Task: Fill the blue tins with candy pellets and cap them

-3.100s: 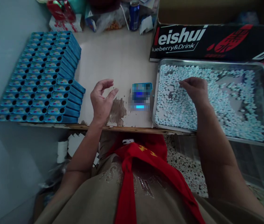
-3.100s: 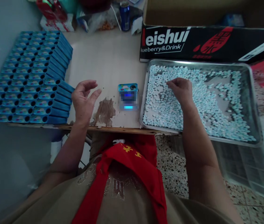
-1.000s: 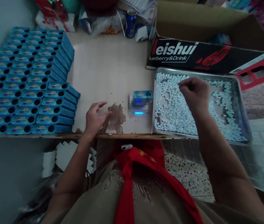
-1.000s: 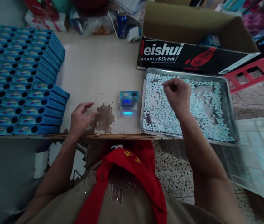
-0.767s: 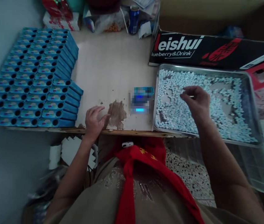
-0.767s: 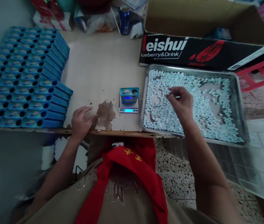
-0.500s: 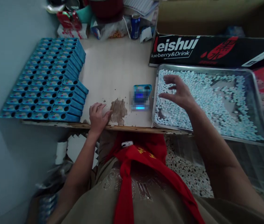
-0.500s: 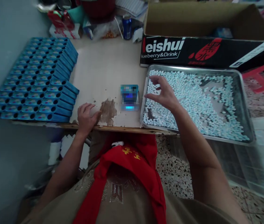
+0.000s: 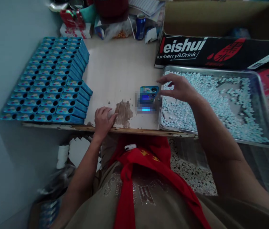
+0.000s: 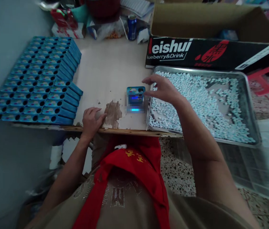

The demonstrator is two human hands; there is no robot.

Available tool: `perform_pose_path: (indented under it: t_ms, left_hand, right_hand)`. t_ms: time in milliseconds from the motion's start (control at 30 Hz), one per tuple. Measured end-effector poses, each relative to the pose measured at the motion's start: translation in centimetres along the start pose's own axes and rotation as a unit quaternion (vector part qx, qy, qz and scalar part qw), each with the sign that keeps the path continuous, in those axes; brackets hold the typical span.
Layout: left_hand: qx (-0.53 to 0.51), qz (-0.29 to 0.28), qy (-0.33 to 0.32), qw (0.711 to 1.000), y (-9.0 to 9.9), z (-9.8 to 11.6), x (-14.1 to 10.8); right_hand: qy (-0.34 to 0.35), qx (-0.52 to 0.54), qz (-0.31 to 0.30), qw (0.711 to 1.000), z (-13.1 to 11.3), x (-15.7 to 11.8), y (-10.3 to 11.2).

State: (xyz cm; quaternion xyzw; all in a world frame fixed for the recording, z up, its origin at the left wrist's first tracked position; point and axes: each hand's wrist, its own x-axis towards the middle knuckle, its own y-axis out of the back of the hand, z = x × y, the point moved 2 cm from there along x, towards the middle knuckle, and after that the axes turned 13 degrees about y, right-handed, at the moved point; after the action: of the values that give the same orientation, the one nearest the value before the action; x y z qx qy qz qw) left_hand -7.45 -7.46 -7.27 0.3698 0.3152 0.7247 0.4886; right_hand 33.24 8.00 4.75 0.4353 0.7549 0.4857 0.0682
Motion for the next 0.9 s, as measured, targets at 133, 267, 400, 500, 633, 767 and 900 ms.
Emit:
perform_pose_path:
  t_ms: [133,267,400,500,633,767,900]
  left_hand:
    - [-0.01,0.005,0.013,1.0,-0.1,-0.3,0.0]
    - [-0.02,0.01,0.009,1.0,-0.1,-0.3,-0.1]
    - [-0.022,0.023,0.015,0.999,0.1,0.0,-0.5]
    - [-0.022,0.02,0.022,0.999,0.1,0.0,-0.6]
    - [-0.016,0.022,0.016,0.999,0.1,0.0,-0.8]
    - [-0.019,0.01,0.02,1.0,0.1,-0.1,-0.8]
    - [-0.02,0.0,0.032,0.999,0.2,0.1,-0.7]
  right_hand:
    - [-0.137,-0.109,-0.044,0.984,1.4,-3.7,0.4]
    - [-0.173,-0.175,-0.104,0.964,1.5,-6.8,-1.7]
    - [-0.215,-0.202,-0.078,0.952,1.2,-6.8,-3.8]
    - [-0.253,-0.212,-0.097,0.939,1.4,-5.9,-4.6]
    - [-0.276,-0.189,-0.076,0.939,1.9,-5.3,-4.4]
    - [-0.239,-0.099,0.058,0.964,0.0,-4.2,-3.0]
    - [-0.132,-0.066,0.084,0.985,-3.7,-1.0,-1.9]
